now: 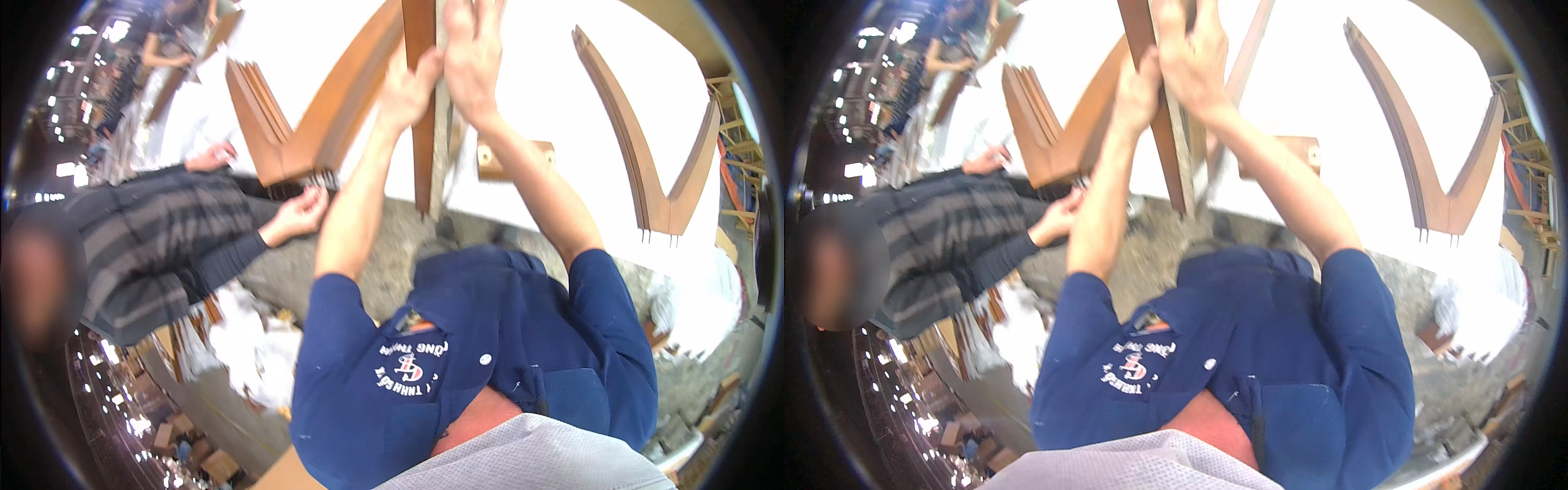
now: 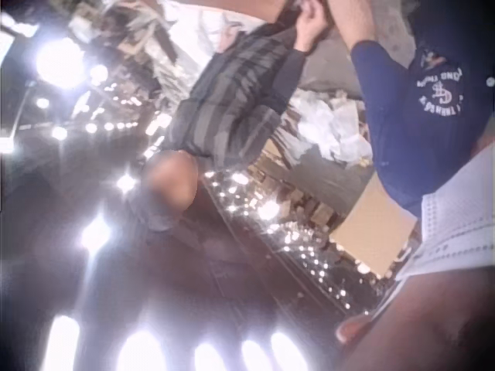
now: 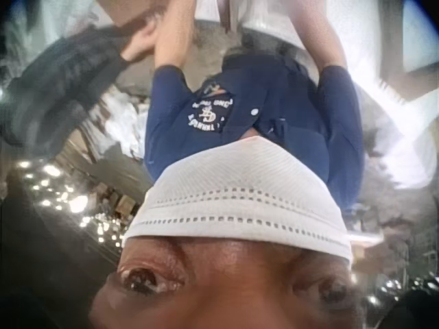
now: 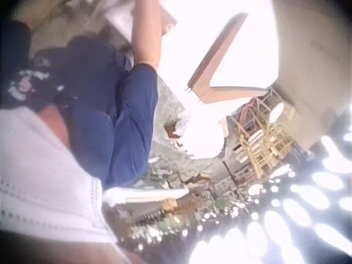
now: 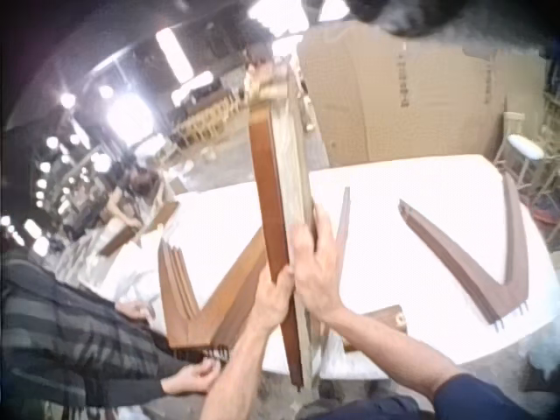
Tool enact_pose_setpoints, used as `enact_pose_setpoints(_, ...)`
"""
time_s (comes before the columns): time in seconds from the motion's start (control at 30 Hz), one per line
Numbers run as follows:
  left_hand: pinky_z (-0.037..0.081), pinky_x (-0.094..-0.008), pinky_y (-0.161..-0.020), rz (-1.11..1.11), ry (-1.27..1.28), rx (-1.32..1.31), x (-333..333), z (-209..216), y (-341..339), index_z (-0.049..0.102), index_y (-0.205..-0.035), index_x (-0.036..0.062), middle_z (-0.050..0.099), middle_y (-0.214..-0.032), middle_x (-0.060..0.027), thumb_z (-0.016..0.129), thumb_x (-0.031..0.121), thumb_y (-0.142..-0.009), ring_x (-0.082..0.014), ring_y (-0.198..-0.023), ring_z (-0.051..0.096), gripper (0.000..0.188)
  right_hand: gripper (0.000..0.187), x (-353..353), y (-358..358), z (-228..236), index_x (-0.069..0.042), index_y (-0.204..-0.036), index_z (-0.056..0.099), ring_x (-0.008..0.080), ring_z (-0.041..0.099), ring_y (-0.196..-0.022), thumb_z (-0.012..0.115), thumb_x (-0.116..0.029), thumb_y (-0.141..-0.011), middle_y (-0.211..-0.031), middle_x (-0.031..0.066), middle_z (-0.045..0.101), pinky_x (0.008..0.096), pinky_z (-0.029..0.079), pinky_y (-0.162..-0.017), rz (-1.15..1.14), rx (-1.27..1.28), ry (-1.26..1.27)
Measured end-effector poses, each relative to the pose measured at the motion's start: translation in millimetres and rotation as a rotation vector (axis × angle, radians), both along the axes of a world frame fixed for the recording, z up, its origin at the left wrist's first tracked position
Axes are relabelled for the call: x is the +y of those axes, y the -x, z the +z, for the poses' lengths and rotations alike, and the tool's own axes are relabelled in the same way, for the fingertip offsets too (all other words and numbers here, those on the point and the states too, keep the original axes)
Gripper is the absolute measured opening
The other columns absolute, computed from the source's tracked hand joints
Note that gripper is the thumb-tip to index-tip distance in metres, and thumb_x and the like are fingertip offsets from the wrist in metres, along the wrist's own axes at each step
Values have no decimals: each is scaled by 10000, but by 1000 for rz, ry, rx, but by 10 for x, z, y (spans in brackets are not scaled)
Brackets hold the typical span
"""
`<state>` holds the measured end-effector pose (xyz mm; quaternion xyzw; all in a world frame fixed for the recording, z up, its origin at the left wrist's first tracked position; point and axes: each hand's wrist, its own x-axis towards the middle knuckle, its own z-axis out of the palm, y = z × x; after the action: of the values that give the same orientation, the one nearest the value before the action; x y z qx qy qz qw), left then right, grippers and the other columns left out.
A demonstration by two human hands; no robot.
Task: The person repeatedly picks up V-shaped wooden pieces from a white sheet on the floor, inspects them, and places them onto a stack on a nearby table. The person handles the pieces one at a time and continues this cycle throughout the clip.
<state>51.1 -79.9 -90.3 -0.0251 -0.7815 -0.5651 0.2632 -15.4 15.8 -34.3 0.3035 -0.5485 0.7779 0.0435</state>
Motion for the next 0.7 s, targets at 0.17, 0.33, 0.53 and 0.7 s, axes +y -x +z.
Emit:
enact_pose_setpoints(0.17, 290, -397, -1134, 20, -17, -5, -25, 41, 95, 340, -1458, -12, 423, -1456, -162, 486, 433, -1005, -279, -1384, 359, 652, 764, 14, 35, 39, 23, -1419, 335, 316, 592, -1136, 704, -319, -845, -1271, 224, 553, 404, 461, -969, -64, -86, 0)
enact_pose_setpoints(0.33, 336, -381, -1096, 26, -88, -58, 52, 40, 72, 353, -1424, -47, 463, -1404, -168, 343, 552, -1017, -262, -1322, 428, 724, 761, 73, 38, 20, 12, -1370, 368, 322, 598, -1088, 739, -364, -823, -1197, 200, 561, 421, 482, -920, -77, -87, -11)
enact_pose_setpoints(0.53, 456, -340, -967, 175, -172, -102, 268, 170, 26, 509, -1297, -44, 582, -1251, -134, 329, 472, -1040, -224, -1150, 568, 604, 707, 56, 57, -91, 10, -1300, 440, 323, 546, -1106, 748, -407, -820, -1174, 180, 529, 426, 467, -915, -110, -82, 95)
enact_pose_setpoints(0.7, 489, -333, -894, 328, -105, -50, 118, 54, 71, 579, -1188, -34, 633, -1126, -114, 360, 429, -1034, -206, -1049, 612, 536, 668, -34, 82, -96, 35, -1241, 512, 381, 523, -1084, 790, -330, -755, -1172, 204, 524, 466, 430, -920, -245, -36, 71)
